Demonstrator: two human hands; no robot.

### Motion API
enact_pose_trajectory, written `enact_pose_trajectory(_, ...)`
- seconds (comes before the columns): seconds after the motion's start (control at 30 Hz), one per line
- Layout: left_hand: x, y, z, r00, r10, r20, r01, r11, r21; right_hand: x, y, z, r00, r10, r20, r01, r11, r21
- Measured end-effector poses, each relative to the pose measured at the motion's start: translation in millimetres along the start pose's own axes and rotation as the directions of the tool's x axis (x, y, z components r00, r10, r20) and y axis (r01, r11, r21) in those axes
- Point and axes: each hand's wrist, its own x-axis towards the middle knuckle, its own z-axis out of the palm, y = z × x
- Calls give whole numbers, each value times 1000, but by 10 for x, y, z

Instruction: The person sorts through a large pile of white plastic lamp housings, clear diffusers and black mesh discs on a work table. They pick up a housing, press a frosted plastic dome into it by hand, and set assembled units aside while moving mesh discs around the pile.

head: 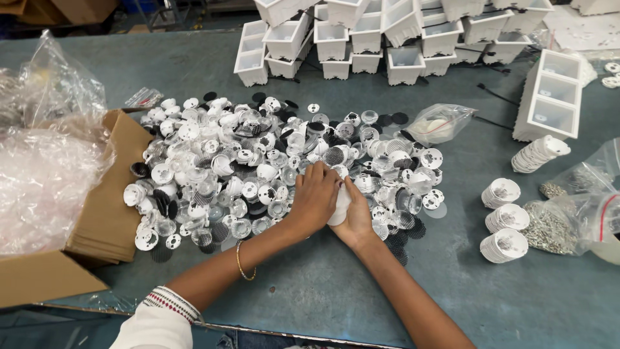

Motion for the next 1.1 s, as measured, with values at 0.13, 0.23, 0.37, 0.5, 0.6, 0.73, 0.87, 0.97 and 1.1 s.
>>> enact_pose_trajectory(0.13, -41, -40, 6, 1000, -10, -22, 10, 1000, 8, -9, 46, 36, 1000, -7, 0, 7, 999, -41)
enact_pose_trajectory(0.23, -67, -87, -22, 999, -35, -28, 34, 999, -35, -44, 51, 74, 999, 15, 51, -14, 1000, -15)
enact_pose_trajectory(0.37, -112, -194, -33, 999, -20, -31, 18, 997, -80, -65, 76, 107, 998, 42, 53, -43, 999, 17)
enact_pose_trajectory(0.5, 129, -582, -71, 998, -17, -57, 12, 997, -79, -44, 124, 63, 994, 55, 97, -50, 997, -55)
enact_pose_trajectory(0.6, 552, -1175, -232, 982, -153, -107, 165, 981, 107, -24, 127, -3, 990, 86, 108, -87, 996, -4)
enact_pose_trajectory(0.73, 900, -1821, -438, 972, -232, -33, 234, 949, 211, -21, 143, -54, 988, 125, 95, -131, 990, 58)
enact_pose_trajectory(0.87, 984, -1976, -488, 961, -238, 138, 186, 932, 312, -35, 175, -38, 995, 95, 36, -95, 995, -5)
enact_pose_trajectory(0.97, 1000, -1971, -473, 950, -249, 188, 160, 906, 391, -47, 189, -13, 998, 58, 17, -57, 996, -74)
enact_pose_trajectory(1.1, 1012, -1937, -436, 955, -230, 186, 113, 865, 489, -47, 194, -15, 998, 56, 18, -54, 993, -107)
